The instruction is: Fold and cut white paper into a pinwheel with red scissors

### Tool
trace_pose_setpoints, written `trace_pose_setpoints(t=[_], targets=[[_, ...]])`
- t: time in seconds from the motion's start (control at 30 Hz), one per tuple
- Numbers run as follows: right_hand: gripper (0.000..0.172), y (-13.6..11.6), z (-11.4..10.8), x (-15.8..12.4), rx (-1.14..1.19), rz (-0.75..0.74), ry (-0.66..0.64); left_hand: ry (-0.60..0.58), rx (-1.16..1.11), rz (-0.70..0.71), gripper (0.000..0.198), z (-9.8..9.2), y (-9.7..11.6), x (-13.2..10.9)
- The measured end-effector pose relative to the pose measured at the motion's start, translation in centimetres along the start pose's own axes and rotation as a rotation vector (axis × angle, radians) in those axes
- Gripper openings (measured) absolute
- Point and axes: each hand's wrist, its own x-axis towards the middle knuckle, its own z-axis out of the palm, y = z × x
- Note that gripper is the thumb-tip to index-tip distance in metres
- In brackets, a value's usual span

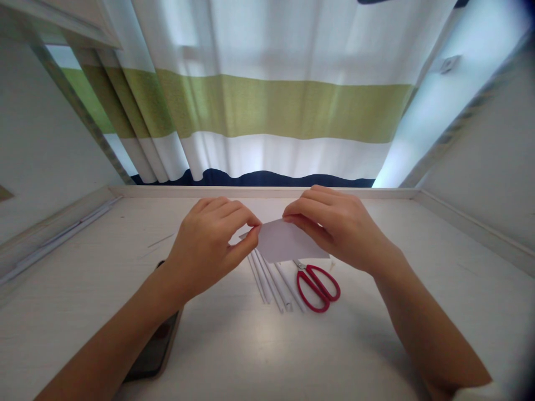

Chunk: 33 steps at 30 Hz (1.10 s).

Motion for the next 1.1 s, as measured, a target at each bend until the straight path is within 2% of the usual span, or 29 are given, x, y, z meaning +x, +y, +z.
trace_pose_setpoints(t=[0.27, 0.97, 1.1], targets=[[0.017, 0.4, -0.4, -0.2, -0.013, 0.057, 0.065, 0.009, 0.042, -0.028, 0.01, -0.1, -0.8, -0.1], [0.014, 0.5, -0.3, -0.1, -0.029, 0.059, 0.103, -0.005, 0.11, -0.068, 0.014, -0.7, -0.9, 0.0], [0.013, 0.7, -0.5, -0.3, -0.034, 0.069, 0.129, 0.007, 0.154, -0.077, 0.013, -0.6, -1.6, -0.1]])
